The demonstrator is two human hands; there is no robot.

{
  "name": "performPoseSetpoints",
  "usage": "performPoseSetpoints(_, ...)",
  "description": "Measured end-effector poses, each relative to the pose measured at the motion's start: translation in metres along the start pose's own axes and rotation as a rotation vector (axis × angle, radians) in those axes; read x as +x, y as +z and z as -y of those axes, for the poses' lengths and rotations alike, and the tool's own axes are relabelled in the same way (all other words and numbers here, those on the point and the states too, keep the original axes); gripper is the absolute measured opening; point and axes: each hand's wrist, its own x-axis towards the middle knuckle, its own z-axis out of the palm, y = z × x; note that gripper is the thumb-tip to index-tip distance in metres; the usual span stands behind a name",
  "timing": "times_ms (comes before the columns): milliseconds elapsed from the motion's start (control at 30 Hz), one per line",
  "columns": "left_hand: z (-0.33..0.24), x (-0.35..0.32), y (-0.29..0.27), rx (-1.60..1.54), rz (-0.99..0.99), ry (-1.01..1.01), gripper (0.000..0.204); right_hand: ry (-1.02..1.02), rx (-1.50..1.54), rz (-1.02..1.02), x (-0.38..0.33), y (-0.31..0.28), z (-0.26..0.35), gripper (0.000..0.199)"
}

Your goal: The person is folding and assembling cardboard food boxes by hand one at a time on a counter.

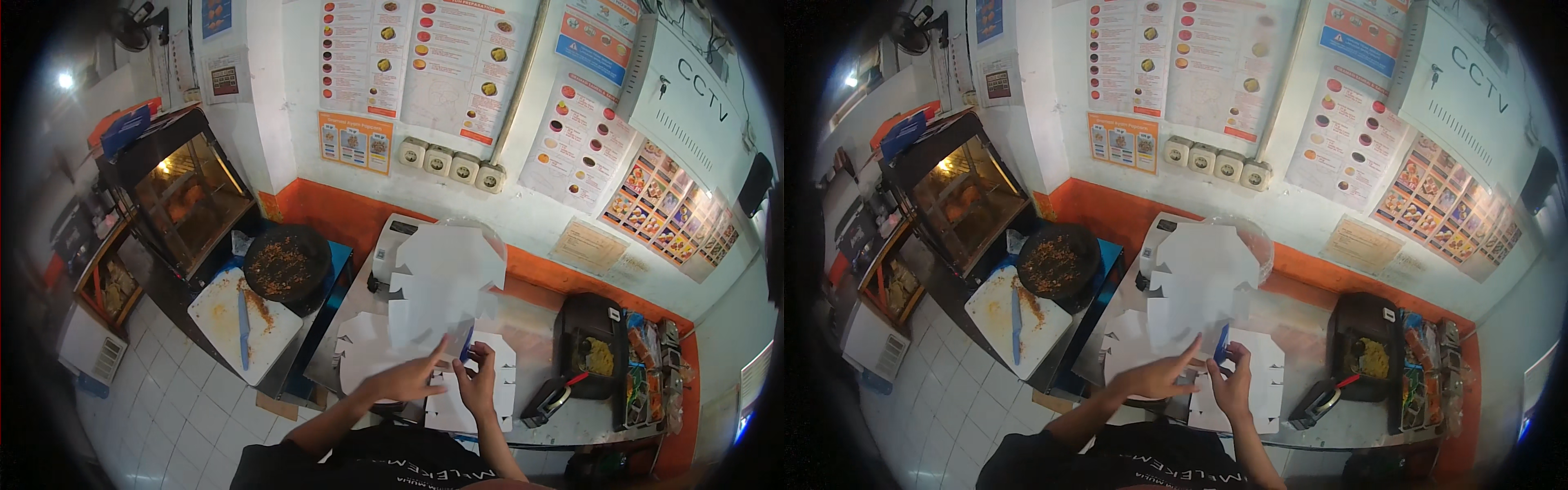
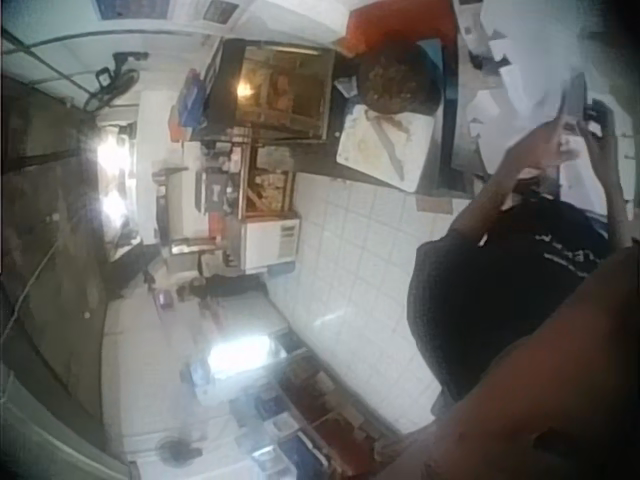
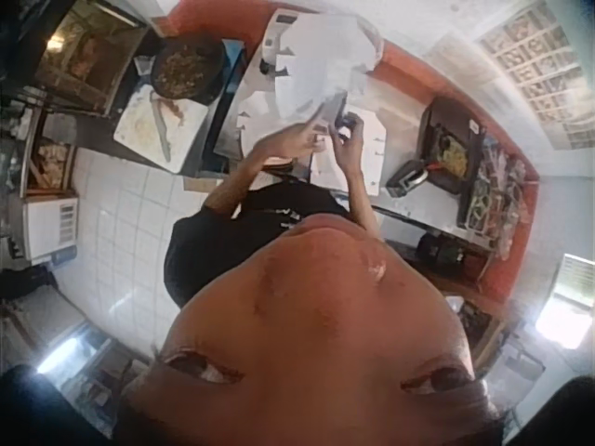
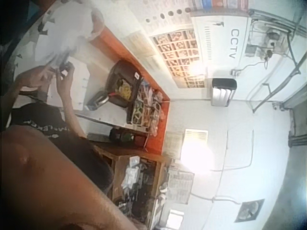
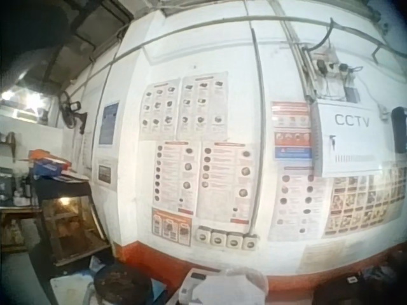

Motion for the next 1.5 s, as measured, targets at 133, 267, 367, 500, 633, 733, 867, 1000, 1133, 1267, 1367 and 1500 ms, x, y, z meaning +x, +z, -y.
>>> performPoseSetpoints(133,0.042,-0.046,-0.031,1.112,0.039,-0.304,0.07,0.17,0.072,0.119,0.002,0.035,-0.069,0.048)
performPoseSetpoints(267,0.152,-0.099,-0.03,1.037,0.007,-0.431,0.027,0.25,-0.018,0.252,-0.015,0.09,-0.099,0.049)
performPoseSetpoints(367,0.193,-0.125,-0.026,1.0,-0.015,-0.414,0.02,0.164,-0.23,0.444,-0.027,0.108,-0.14,0.046)
performPoseSetpoints(500,0.198,-0.137,-0.019,0.966,-0.001,-0.355,0.023,0.107,-0.383,0.521,-0.022,0.113,-0.132,0.049)
performPoseSetpoints(633,0.189,-0.131,-0.013,0.819,0.165,-0.449,0.034,0.114,-0.628,0.603,-0.025,0.114,-0.136,0.045)
performPoseSetpoints(733,0.175,-0.136,-0.014,0.77,0.095,-0.309,0.049,-0.22,-0.706,0.573,-0.024,0.113,-0.14,0.039)
performPoseSetpoints(867,0.175,-0.14,-0.017,0.906,0.166,-0.274,0.056,-0.613,-0.846,0.923,-0.036,0.113,-0.116,0.029)
performPoseSetpoints(1000,0.176,-0.124,-0.016,0.973,0.342,-0.401,0.047,-0.656,-0.92,1.076,-0.061,0.122,-0.144,0.022)
performPoseSetpoints(1133,0.21,-0.137,-0.006,0.855,0.328,-0.397,0.035,-0.535,-0.862,1.146,-0.066,0.132,-0.151,0.018)
performPoseSetpoints(1267,0.205,-0.128,-0.009,0.83,0.39,-0.458,0.032,-0.607,-0.631,1.094,-0.061,0.112,-0.151,0.021)
performPoseSetpoints(1367,0.193,-0.138,-0.003,0.827,0.321,-0.435,0.04,-0.548,-0.331,0.849,-0.06,0.086,-0.15,0.031)
performPoseSetpoints(1500,0.156,-0.138,0.002,0.761,0.134,-0.389,0.059,-0.292,-0.383,0.669,-0.059,0.014,-0.142,0.056)
